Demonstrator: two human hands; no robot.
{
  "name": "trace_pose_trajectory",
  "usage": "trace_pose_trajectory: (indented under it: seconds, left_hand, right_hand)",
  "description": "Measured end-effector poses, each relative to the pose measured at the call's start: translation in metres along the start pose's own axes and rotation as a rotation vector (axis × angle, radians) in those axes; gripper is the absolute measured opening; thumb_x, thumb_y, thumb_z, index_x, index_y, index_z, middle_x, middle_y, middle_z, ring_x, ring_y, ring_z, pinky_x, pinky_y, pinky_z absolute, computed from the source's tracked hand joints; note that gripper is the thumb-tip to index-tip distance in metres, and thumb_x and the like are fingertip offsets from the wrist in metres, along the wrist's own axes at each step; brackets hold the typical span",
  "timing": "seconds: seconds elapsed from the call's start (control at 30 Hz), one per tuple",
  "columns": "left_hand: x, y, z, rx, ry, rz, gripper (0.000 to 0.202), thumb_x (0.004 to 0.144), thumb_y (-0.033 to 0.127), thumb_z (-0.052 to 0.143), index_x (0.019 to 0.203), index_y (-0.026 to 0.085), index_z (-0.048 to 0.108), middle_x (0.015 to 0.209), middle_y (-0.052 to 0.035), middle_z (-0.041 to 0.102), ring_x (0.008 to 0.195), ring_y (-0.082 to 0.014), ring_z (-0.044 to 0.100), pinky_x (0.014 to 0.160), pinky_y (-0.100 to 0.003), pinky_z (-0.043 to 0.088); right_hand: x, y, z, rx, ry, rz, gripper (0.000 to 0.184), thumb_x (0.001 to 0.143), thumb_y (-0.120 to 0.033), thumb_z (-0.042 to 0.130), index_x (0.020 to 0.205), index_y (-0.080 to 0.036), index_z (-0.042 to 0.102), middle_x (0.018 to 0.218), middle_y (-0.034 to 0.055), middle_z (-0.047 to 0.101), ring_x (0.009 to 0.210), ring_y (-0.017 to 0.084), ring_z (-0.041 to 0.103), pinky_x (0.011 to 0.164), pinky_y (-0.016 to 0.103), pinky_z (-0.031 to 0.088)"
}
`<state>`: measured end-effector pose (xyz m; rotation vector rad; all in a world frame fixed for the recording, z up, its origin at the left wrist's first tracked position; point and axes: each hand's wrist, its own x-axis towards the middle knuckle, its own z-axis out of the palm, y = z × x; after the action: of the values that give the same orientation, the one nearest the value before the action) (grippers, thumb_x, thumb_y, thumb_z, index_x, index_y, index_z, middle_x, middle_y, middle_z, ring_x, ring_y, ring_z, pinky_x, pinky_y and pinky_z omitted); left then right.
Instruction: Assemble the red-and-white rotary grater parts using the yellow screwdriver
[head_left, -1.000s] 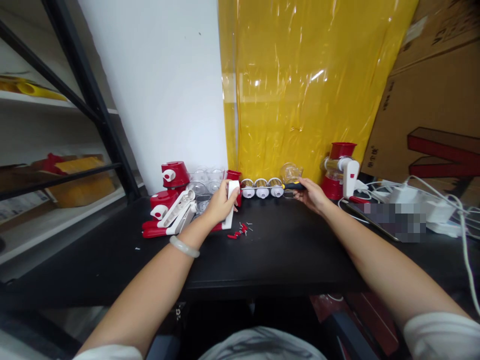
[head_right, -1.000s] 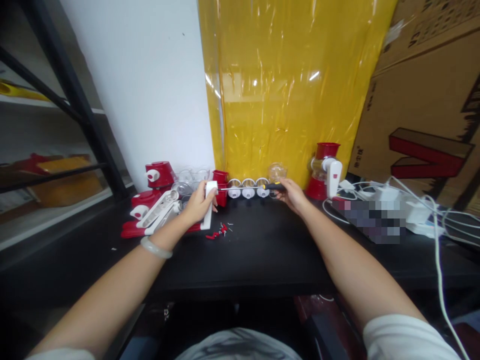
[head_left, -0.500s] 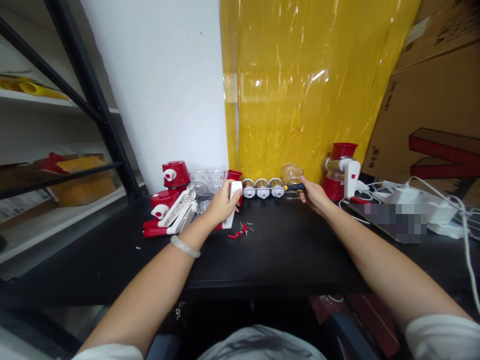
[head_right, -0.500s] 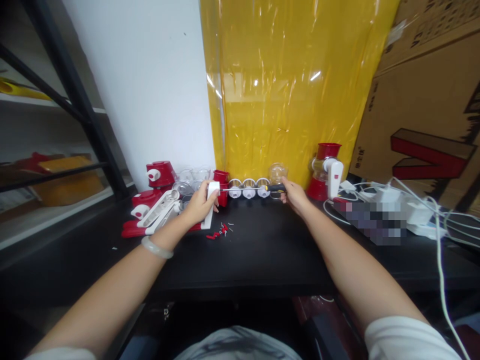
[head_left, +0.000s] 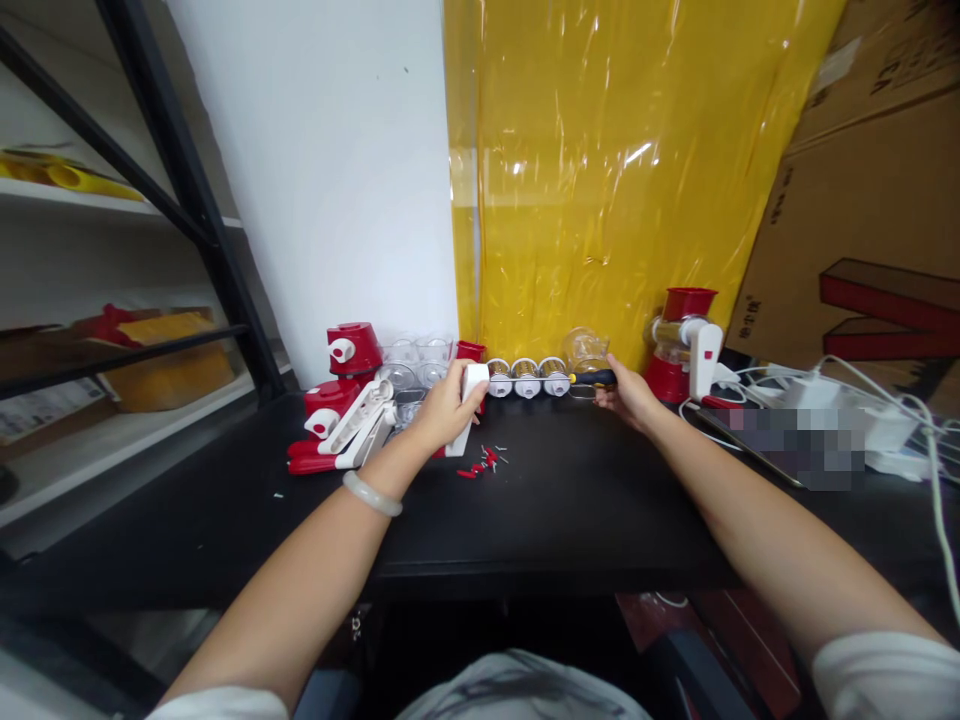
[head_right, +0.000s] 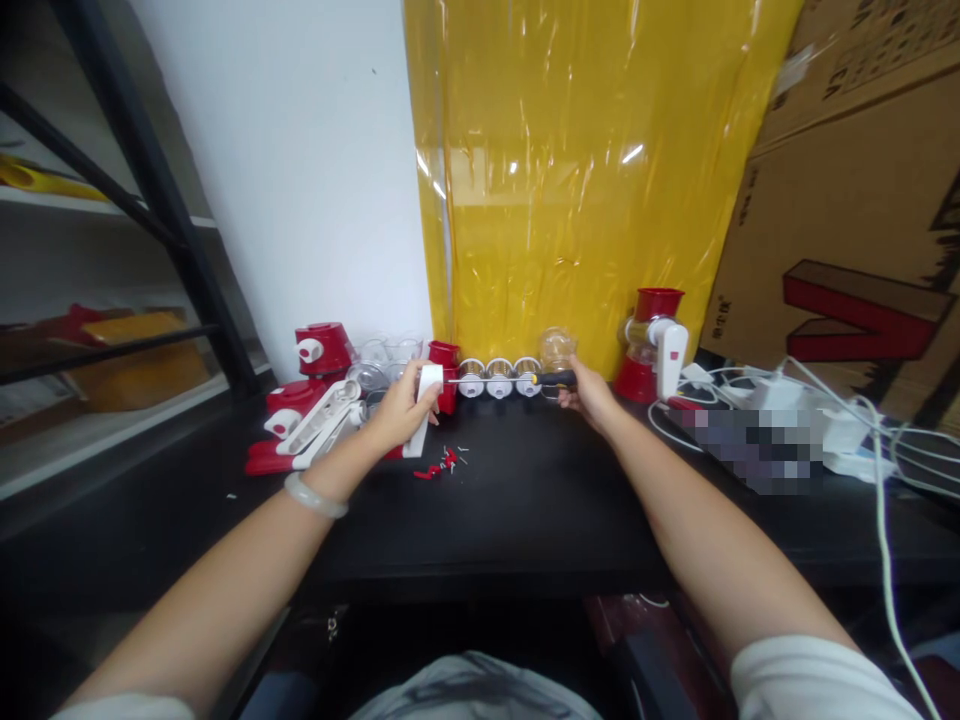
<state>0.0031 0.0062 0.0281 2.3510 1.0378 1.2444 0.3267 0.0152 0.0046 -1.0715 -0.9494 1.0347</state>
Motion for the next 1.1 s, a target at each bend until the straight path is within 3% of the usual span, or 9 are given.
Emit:
trace_pose_trajectory:
  seconds: [0.1, 0.23, 0.5, 0.87, 1.1]
  left_hand:
    - [0.0011, -0.0009, 0.004, -0.179, -0.011, -0.063, 0.037, 0.093, 0.054, 0.041, 0.111, 0.021, 0.042, 0.063, 0.0021, 0.061, 0.047, -0.0189, 0.063, 0.048, -0.03, 0.049]
    - [0.0035, -0.0036, 0.0072, -0.34, -0.013, -0.155, 0.035, 0.092, 0.056, 0.04, 0.101, 0.022, 0.039, 0.058, 0.0038, 0.058, 0.043, -0.0181, 0.062, 0.041, -0.026, 0.046]
    - [0.0033, -0.003, 0.0054, -0.262, -0.004, -0.145, 0.035, 0.092, 0.056, 0.042, 0.1, 0.022, 0.039, 0.059, 0.0025, 0.06, 0.043, -0.0181, 0.061, 0.041, -0.028, 0.045]
    - [0.0018, 0.0002, 0.0026, -0.177, 0.004, -0.096, 0.032, 0.094, 0.052, 0.039, 0.104, 0.021, 0.04, 0.061, 0.0025, 0.061, 0.045, -0.0178, 0.062, 0.045, -0.028, 0.047]
    - [0.0017, 0.0014, 0.0025, -0.149, 0.018, -0.075, 0.036, 0.094, 0.052, 0.039, 0.109, 0.02, 0.04, 0.061, 0.0028, 0.061, 0.047, -0.0184, 0.062, 0.048, -0.029, 0.048]
  right_hand:
    - [-0.0041, -0.006, 0.0035, 0.062, 0.008, 0.026, 0.025, 0.096, -0.034, 0.035, 0.083, -0.019, 0.051, 0.054, 0.0032, 0.061, 0.041, 0.013, 0.055, 0.046, 0.024, 0.048]
    - [-0.0085, -0.0085, 0.0052, 0.115, -0.04, -0.068, 0.005, 0.087, -0.021, 0.045, 0.088, -0.022, 0.049, 0.062, -0.001, 0.062, 0.046, 0.013, 0.058, 0.051, 0.025, 0.05]
    - [-0.0063, -0.0072, 0.0006, 0.086, -0.092, -0.115, 0.013, 0.083, -0.031, 0.06, 0.086, -0.022, 0.05, 0.063, -0.0032, 0.062, 0.044, 0.01, 0.055, 0.047, 0.022, 0.046]
    - [-0.0047, -0.0056, 0.001, 0.115, -0.08, -0.111, 0.012, 0.088, -0.029, 0.057, 0.084, -0.021, 0.051, 0.059, -0.0028, 0.06, 0.041, 0.009, 0.053, 0.042, 0.02, 0.044]
    - [-0.0045, -0.0045, 0.0008, 0.06, -0.083, -0.121, 0.023, 0.09, -0.04, 0.058, 0.082, -0.02, 0.051, 0.053, -0.0024, 0.059, 0.037, 0.008, 0.05, 0.043, 0.02, 0.046]
